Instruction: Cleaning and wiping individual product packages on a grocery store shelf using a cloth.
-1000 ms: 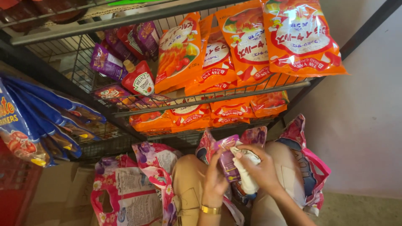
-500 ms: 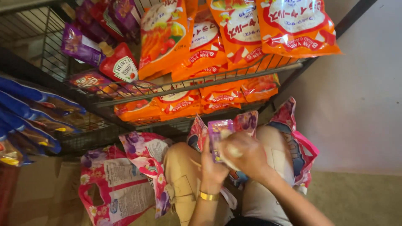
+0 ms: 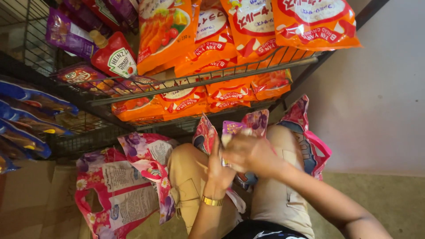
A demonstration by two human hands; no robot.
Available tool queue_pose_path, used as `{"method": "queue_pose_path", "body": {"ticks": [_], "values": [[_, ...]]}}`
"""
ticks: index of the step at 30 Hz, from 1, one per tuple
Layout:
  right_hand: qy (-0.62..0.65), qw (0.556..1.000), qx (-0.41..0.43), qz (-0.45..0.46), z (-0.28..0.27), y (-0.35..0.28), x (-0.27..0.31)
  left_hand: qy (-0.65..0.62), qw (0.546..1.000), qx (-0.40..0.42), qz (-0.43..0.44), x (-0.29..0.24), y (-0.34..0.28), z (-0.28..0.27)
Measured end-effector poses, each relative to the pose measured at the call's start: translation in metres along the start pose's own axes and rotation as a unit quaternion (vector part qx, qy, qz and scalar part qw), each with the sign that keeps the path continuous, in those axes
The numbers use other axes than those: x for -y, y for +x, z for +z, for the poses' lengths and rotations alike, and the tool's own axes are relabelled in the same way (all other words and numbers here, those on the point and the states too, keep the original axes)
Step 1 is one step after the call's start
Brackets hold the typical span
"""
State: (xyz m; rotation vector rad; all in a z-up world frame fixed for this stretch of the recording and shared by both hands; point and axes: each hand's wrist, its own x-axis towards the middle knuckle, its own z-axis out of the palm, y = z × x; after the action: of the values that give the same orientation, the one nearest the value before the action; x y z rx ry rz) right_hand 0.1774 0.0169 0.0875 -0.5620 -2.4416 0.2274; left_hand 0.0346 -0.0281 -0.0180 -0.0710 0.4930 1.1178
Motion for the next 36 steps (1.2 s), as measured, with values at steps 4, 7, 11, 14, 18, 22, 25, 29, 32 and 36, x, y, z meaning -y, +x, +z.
{"method": "queue_pose_path", "body": {"ticks": [4, 7, 11, 14, 18, 22, 25, 29, 32, 36], "values": [[-0.035, 0.984, -0.111, 0.133, 0.001, 0.008, -0.007, 0.008, 0.998, 0.040, 0.042, 0.003, -0.004, 0.016], [0.026, 0.993, -0.088, 0.079, -0.003, 0.007, 0.011, 0.062, 0.997, 0.005, 0.039, -0.003, -0.010, 0.024], [0.018, 0.980, -0.106, 0.169, 0.010, -0.004, -0.015, 0.133, 0.990, 0.025, 0.046, 0.007, -0.008, 0.009], [0.010, 0.970, -0.170, 0.176, 0.000, 0.009, -0.013, 0.170, 0.982, 0.049, 0.063, 0.005, -0.011, 0.016], [0.019, 0.980, -0.142, 0.135, 0.004, 0.007, -0.015, 0.191, 0.980, 0.006, 0.054, 0.007, -0.008, 0.009], [0.009, 0.978, -0.147, 0.145, 0.011, 0.000, -0.019, 0.208, 0.977, -0.007, 0.048, 0.009, -0.007, 0.007], [0.015, 0.976, -0.130, 0.171, 0.002, 0.007, -0.010, 0.191, 0.980, 0.001, 0.064, 0.010, -0.004, -0.001], [-0.021, 0.952, -0.190, 0.238, 0.013, 0.001, -0.022, 0.209, 0.975, -0.003, 0.078, 0.010, -0.011, 0.003], [0.009, 0.952, -0.192, 0.240, 0.018, -0.007, -0.003, 0.183, 0.977, -0.022, 0.104, 0.004, -0.012, 0.013], [0.017, 0.982, -0.101, 0.157, 0.016, -0.018, 0.028, 0.132, 0.982, -0.027, 0.136, -0.008, -0.011, 0.025]]}}
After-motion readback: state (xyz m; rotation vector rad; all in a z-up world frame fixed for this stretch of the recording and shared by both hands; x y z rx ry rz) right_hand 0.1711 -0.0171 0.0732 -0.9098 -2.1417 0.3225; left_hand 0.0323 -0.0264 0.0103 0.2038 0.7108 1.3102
